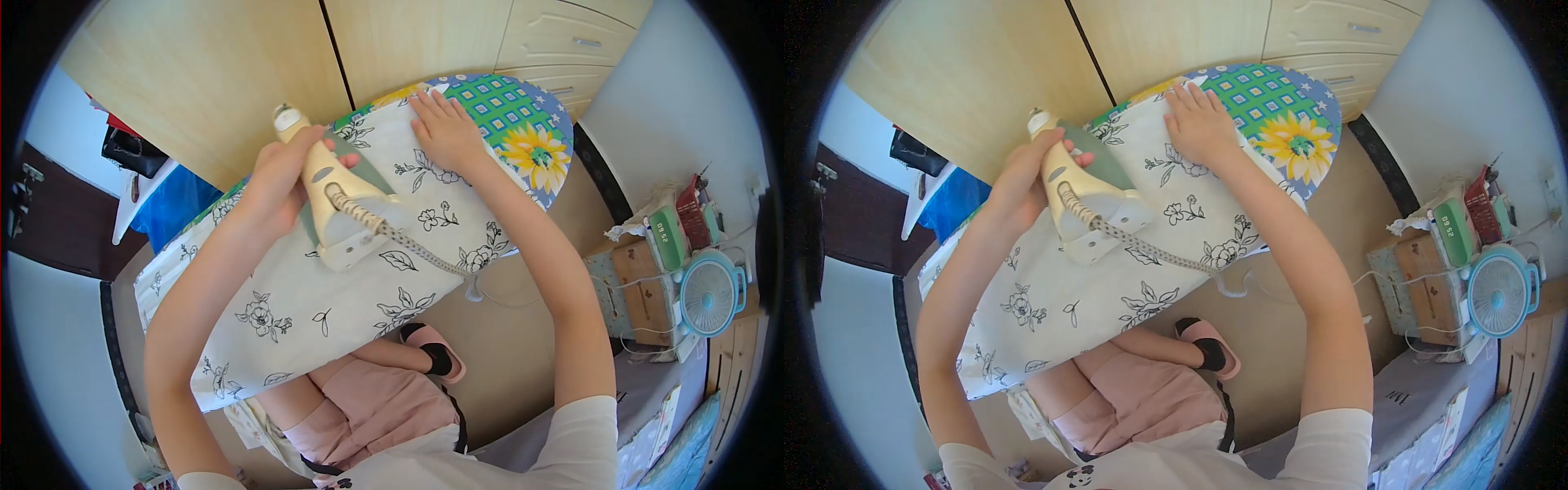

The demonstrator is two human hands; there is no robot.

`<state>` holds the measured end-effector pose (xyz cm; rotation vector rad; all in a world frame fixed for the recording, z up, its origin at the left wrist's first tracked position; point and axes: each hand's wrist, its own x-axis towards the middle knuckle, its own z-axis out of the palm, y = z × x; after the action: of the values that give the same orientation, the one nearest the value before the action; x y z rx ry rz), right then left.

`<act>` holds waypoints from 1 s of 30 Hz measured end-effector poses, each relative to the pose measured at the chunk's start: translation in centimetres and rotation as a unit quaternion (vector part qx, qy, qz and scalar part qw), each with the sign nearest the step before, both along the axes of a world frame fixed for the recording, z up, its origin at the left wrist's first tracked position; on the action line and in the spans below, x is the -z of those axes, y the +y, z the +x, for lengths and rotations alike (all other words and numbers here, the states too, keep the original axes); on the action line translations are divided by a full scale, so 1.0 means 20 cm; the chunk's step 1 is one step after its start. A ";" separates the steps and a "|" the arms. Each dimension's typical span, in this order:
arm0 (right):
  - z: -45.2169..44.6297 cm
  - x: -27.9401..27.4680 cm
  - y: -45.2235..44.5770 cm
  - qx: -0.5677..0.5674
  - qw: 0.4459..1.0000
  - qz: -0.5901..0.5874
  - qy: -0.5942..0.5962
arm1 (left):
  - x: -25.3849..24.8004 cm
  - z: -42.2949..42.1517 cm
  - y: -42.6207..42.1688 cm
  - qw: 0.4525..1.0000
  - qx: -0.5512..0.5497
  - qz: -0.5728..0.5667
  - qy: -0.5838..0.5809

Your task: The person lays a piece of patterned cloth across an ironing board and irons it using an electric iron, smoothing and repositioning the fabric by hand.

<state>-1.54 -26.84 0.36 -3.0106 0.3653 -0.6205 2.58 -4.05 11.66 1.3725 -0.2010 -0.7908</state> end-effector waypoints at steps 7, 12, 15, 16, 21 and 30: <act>0.01 0.02 -0.01 0.006 1.000 0.004 -0.022 | 0.00 0.09 0.31 0.999 -0.016 0.030 -0.024; 0.01 0.01 -0.02 -0.004 1.000 0.004 -0.002 | -0.01 0.10 0.50 0.997 -0.039 0.050 -0.040; 0.02 0.01 -0.03 -0.013 1.000 -0.004 -0.007 | -0.02 0.10 0.60 0.998 -0.036 0.049 -0.033; 0.02 0.02 -0.03 -0.012 1.000 -0.007 -0.013 | -0.03 0.10 0.63 0.997 -0.043 0.052 -0.032; 0.02 0.02 -0.04 -0.017 1.000 -0.019 -0.018 | -0.02 0.14 0.78 0.999 -0.033 0.003 0.036; 0.04 0.02 -0.09 -0.045 0.998 -0.039 0.022 | -0.05 0.13 0.97 0.995 -0.092 0.019 0.025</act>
<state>-0.75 -28.71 -0.07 -3.0990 0.2101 -0.5762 5.14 15.38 12.65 1.3836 -0.0198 -0.6780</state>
